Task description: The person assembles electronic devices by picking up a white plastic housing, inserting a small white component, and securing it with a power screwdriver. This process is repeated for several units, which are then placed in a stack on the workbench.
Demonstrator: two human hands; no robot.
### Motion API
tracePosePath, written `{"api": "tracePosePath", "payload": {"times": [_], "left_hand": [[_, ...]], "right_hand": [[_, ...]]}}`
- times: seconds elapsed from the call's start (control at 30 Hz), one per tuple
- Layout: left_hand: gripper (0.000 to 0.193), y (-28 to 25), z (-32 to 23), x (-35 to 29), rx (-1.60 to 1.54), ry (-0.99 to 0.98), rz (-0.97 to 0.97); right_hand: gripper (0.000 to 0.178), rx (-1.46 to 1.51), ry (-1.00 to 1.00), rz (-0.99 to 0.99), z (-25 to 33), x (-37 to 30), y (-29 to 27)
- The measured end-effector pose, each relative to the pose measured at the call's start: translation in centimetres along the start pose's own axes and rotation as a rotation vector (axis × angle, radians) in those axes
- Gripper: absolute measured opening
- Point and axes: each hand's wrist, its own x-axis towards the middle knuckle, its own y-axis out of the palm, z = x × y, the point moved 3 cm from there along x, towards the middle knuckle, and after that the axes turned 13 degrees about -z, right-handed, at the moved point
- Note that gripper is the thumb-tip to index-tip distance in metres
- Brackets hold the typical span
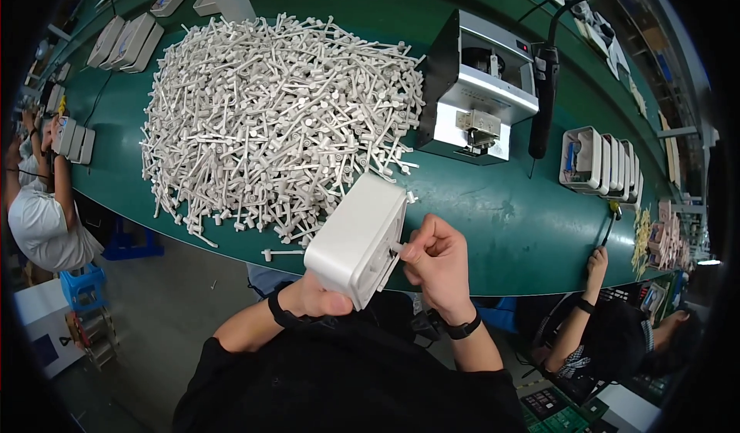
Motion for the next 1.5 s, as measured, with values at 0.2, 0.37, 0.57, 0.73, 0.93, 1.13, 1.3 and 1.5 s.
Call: {"api": "tracePosePath", "payload": {"times": [0.2, 0.37, 0.57, 0.73, 0.93, 1.13, 1.3, 1.5], "left_hand": [[0.113, 5.6, -3.6, 3.3, 0.818, 0.416, 0.087], [0.111, 11.0, 1.1, 3.8, 1.607, 0.710, 0.335], [0.106, 9.6, -0.1, 3.5, 1.413, 0.728, 0.194], [0.105, 6.8, 0.8, 3.6, 1.172, 0.666, 0.171], [0.108, 6.0, 1.1, 4.1, 1.043, 0.660, 0.143], [0.109, 5.7, 1.5, 4.4, 0.955, 0.696, 0.105], [0.111, 5.3, 1.4, 4.5, 0.920, 0.682, 0.098], [0.116, 5.5, 1.1, 4.9, 0.922, 0.653, 0.123]], "right_hand": [[0.016, -0.385, -0.865, -0.371, 11.9, 2.3, -4.3], [0.041, -0.927, -1.063, -0.594, 20.4, 12.6, -9.2], [0.031, -0.695, -0.758, -0.379, 20.7, 12.6, -9.8], [0.017, -0.159, -1.058, -0.323, 21.9, 2.6, -5.7], [0.013, -0.018, -1.227, 0.089, 19.8, 1.7, 1.7], [0.015, -0.084, -1.186, -0.107, 18.7, 4.1, 2.6], [0.024, 0.020, -1.069, 0.035, 18.0, 2.8, 2.5], [0.035, 0.025, -0.917, 0.417, 15.9, -4.2, 1.7]]}}
